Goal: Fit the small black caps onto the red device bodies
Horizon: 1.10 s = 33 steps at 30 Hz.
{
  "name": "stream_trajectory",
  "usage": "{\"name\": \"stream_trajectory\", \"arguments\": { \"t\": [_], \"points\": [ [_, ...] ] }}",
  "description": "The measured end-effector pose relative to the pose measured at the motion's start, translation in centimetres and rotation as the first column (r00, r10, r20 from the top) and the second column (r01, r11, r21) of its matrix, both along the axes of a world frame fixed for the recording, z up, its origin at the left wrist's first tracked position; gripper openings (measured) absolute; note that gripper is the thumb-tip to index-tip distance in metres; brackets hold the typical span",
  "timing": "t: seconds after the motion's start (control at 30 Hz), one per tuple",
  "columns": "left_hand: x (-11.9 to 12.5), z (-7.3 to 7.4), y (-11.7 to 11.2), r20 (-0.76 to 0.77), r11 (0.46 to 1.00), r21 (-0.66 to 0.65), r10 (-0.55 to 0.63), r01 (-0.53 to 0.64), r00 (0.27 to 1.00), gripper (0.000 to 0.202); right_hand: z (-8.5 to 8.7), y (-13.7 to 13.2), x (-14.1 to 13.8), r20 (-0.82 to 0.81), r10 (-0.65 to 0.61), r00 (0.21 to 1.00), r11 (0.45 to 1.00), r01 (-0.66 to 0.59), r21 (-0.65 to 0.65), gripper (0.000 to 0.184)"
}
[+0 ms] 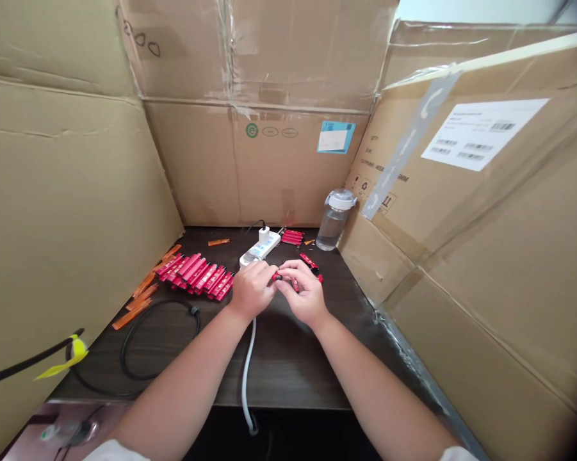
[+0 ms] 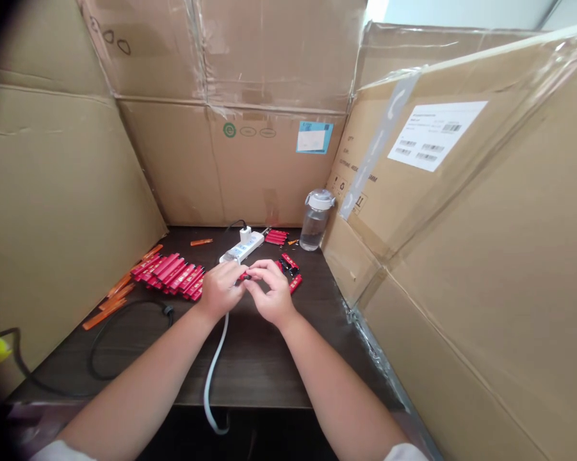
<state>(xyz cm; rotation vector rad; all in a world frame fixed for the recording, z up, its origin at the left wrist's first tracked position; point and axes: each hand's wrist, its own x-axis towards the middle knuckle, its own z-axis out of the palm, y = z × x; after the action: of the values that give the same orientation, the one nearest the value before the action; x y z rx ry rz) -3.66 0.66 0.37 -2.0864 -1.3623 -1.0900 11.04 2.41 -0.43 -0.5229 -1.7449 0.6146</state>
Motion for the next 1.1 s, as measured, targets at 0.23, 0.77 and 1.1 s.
{"name": "stream_trajectory", "arguments": {
  "t": [0.23, 0.77, 1.1],
  "points": [
    [-0.1, -0.1, 0.2, 0.0, 0.986, -0.131, -0.104, 0.103, 0.995, 0.025, 1.0, 0.4, 1.2, 0.103, -0.044, 0.994, 0.982, 0.024, 0.185, 0.012],
    [-0.2, -0.1, 0.6, 0.24, 0.886, -0.408, -0.131, 0.222, 0.962, 0.023, -0.3, 0.9, 0.7, 0.042, 0.061, 0.997, 0.997, -0.063, 0.039, 0.016],
    [-0.3, 0.1, 0.4, 0.147, 0.901, -0.394, -0.132, 0.18, 0.98, 0.026, 0.0, 1.0, 1.0, 0.081, -0.032, 0.996, 0.993, 0.022, 0.119, 0.01]
  ]
}}
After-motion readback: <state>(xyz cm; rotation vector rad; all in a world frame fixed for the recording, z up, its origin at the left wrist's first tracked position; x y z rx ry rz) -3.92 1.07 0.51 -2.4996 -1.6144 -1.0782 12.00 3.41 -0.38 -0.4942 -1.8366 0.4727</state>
